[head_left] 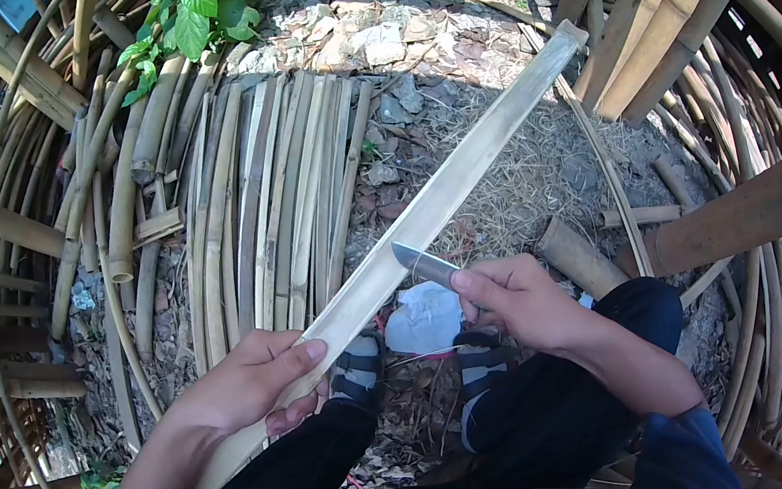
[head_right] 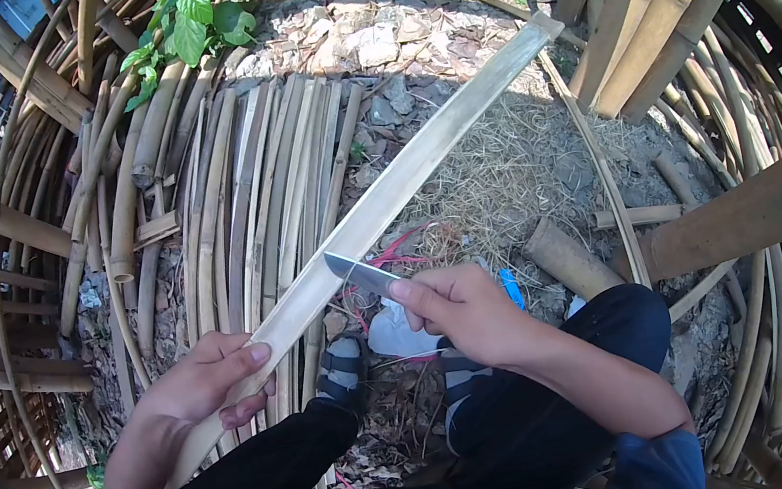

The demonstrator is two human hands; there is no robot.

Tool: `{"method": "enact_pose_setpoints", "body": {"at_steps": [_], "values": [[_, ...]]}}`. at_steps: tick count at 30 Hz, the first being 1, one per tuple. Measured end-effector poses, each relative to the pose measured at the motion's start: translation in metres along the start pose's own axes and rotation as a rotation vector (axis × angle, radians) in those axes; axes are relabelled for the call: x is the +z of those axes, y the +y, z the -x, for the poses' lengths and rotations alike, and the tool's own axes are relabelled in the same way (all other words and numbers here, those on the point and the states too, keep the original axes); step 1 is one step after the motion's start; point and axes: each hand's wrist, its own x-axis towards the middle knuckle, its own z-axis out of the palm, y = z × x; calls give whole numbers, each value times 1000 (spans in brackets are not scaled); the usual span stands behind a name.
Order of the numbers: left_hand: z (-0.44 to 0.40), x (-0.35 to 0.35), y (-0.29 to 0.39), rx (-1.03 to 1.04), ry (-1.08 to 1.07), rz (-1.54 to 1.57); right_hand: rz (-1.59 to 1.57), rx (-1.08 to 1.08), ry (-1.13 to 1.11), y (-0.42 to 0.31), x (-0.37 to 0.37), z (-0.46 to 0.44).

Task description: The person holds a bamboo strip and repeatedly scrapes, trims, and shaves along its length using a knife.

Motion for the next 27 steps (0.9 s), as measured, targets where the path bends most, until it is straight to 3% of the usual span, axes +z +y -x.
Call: {"method": "enact_pose_setpoints", "body": {"at_steps": [3, 6, 9, 16, 24, 27], "values": [[1, -4, -9, -5, -22, 87, -178, 22, 151, 4, -16, 1], [-2, -3, -12, -81, 20, 110, -138, 104, 58, 7, 3, 0], [-4, 1, -12, -44, -27, 57, -79, -33, -78, 11, 39, 2], [-5, 20, -7, 60, 38, -214, 26, 5, -153, 12, 58, -1], [3, 24, -3, 53, 117, -373, -39, -58, 55, 5, 39, -2], [2, 22, -8, 51, 102, -336, -70, 19, 23, 8, 28, -3]]}}
